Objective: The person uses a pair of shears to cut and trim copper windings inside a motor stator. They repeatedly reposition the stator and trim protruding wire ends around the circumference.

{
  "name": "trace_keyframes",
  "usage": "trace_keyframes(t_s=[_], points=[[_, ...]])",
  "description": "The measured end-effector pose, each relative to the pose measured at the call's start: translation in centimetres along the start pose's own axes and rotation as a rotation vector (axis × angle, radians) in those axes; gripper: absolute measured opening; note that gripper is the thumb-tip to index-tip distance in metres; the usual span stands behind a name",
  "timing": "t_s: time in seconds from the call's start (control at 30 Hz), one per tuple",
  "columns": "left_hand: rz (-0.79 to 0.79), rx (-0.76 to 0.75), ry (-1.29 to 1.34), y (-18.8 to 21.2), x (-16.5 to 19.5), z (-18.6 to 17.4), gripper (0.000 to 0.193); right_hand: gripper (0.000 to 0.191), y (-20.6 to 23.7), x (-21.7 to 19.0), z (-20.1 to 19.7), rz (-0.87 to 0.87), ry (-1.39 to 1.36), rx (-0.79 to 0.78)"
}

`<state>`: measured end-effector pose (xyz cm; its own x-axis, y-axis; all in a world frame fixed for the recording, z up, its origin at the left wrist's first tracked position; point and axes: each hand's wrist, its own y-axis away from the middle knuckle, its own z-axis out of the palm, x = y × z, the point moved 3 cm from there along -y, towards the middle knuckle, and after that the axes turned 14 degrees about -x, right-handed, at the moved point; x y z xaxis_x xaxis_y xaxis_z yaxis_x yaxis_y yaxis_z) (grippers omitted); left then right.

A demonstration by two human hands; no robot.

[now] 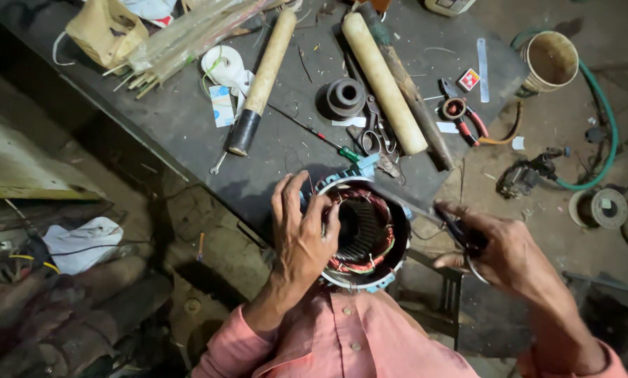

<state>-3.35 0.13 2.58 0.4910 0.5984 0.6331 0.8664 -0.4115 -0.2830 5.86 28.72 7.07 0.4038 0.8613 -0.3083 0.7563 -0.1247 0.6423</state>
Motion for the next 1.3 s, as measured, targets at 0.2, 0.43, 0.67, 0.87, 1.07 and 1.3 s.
trace_keyframes(t_s=[0.2, 0.43, 0.67, 0.87, 1.07, 1.3], points=[[0.006, -0.073, 0.051, -0.7, -0.8, -0.4, 0.017, 0.077, -1.9, -4.7, -2.8, -0.120, 0.223, -0.135], [0.000, -0.122, 0.092, -1.3, -1.9, -0.2, 0.017, 0.085, -4.1, -8.0, -5.0, 0.084, 0.424, -0.405], [-0.034, -0.141, 0.134, -1.4, -2.5, 0.0, 0.016, 0.090, -6.4, -9.4, -5.9, 0.066, 0.512, -0.557], [-0.039, -0.113, 0.140, -1.7, -2.3, 0.0, 0.015, 0.087, -7.7, -9.6, -6.0, -0.061, 0.560, -0.514], [-0.027, -0.109, 0.122, -1.9, -2.0, -0.2, 0.017, 0.069, -8.0, -9.2, -6.2, 0.004, 0.728, -0.572], [-0.029, -0.077, 0.120, -1.6, -1.8, 0.1, 0.017, 0.051, -9.0, -6.9, -5.0, -0.040, 0.812, -0.692]])
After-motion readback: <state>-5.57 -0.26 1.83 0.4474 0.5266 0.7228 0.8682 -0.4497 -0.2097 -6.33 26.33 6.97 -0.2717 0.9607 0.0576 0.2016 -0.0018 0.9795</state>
